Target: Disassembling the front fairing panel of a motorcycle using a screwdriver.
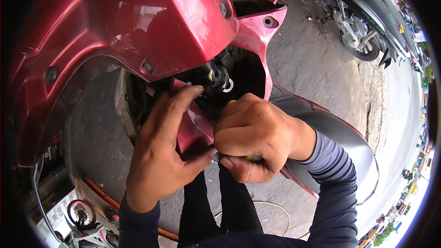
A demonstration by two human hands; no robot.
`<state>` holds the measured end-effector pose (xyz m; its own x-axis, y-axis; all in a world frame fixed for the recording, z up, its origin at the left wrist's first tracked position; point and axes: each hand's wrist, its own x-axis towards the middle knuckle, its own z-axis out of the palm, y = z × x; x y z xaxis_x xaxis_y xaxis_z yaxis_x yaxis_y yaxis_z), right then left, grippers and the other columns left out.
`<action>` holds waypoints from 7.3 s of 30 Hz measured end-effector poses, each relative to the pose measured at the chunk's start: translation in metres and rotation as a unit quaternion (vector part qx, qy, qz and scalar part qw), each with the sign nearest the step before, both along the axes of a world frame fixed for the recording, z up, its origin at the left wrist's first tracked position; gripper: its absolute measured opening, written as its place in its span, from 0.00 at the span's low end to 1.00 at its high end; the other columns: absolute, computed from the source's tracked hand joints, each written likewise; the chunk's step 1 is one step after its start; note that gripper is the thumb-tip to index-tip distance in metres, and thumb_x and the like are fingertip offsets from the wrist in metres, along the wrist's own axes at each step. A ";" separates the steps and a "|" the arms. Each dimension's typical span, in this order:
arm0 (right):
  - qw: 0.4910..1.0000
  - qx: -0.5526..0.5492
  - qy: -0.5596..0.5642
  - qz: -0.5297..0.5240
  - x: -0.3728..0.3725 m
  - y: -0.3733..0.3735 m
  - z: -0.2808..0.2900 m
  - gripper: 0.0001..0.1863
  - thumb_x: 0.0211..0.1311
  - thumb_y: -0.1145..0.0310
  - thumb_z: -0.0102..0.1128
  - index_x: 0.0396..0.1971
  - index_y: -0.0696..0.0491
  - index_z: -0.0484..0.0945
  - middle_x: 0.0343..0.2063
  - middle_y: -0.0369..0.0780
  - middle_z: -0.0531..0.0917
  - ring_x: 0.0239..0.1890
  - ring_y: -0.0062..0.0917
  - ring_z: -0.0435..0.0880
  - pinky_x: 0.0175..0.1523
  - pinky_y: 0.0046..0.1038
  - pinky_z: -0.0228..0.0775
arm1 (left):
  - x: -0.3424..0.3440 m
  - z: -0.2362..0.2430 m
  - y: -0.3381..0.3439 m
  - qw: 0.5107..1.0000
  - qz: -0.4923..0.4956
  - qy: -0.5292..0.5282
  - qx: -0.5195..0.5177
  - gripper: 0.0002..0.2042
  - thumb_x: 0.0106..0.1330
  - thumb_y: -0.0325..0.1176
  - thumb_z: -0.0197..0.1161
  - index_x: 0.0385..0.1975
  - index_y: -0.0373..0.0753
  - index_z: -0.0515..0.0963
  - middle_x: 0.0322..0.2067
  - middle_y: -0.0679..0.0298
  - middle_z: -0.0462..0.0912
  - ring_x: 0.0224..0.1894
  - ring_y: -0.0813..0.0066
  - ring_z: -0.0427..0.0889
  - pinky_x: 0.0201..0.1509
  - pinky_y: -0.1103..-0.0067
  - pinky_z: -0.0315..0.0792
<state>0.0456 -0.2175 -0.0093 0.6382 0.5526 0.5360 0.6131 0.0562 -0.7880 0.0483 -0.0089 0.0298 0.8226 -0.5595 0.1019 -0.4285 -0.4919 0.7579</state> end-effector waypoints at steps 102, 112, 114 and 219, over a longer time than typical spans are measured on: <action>0.925 0.116 0.097 -0.350 -0.009 0.007 0.024 0.27 0.69 0.44 0.56 0.37 0.57 0.66 0.32 0.44 0.69 0.32 0.29 0.71 0.42 0.33 0.69 | -0.015 -0.018 0.004 0.996 0.043 -0.056 -0.056 0.30 0.53 0.23 0.67 0.62 0.36 0.76 0.48 0.48 0.84 0.42 0.53 0.85 0.50 0.67 0.74; 0.919 0.297 -0.038 -0.255 0.033 -0.023 0.006 0.17 0.67 0.60 0.67 0.44 0.53 0.68 0.30 0.45 0.76 0.27 0.33 0.82 0.34 0.35 0.80 | -0.016 -0.012 0.003 0.998 0.041 -0.017 -0.050 0.25 0.56 0.21 0.62 0.57 0.27 0.77 0.52 0.47 0.84 0.58 0.56 0.83 0.64 0.70 0.71; 0.902 0.293 0.005 -0.316 0.035 -0.022 0.012 0.11 0.73 0.64 0.57 0.32 0.52 0.68 0.16 0.34 0.68 0.16 0.20 0.67 0.26 0.27 0.65 | -0.016 -0.013 0.004 0.998 0.039 -0.022 -0.048 0.26 0.54 0.20 0.62 0.57 0.27 0.76 0.52 0.48 0.84 0.58 0.56 0.83 0.64 0.70 0.70; 0.926 0.264 0.270 -0.018 0.059 -0.024 0.037 0.15 0.52 0.71 0.59 0.16 0.55 0.61 0.13 0.35 0.67 0.13 0.17 0.62 0.19 0.22 0.53 | -0.017 -0.014 0.007 0.997 0.053 -0.003 -0.061 0.29 0.54 0.17 0.59 0.61 0.26 0.74 0.57 0.45 0.81 0.63 0.59 0.79 0.69 0.70 0.66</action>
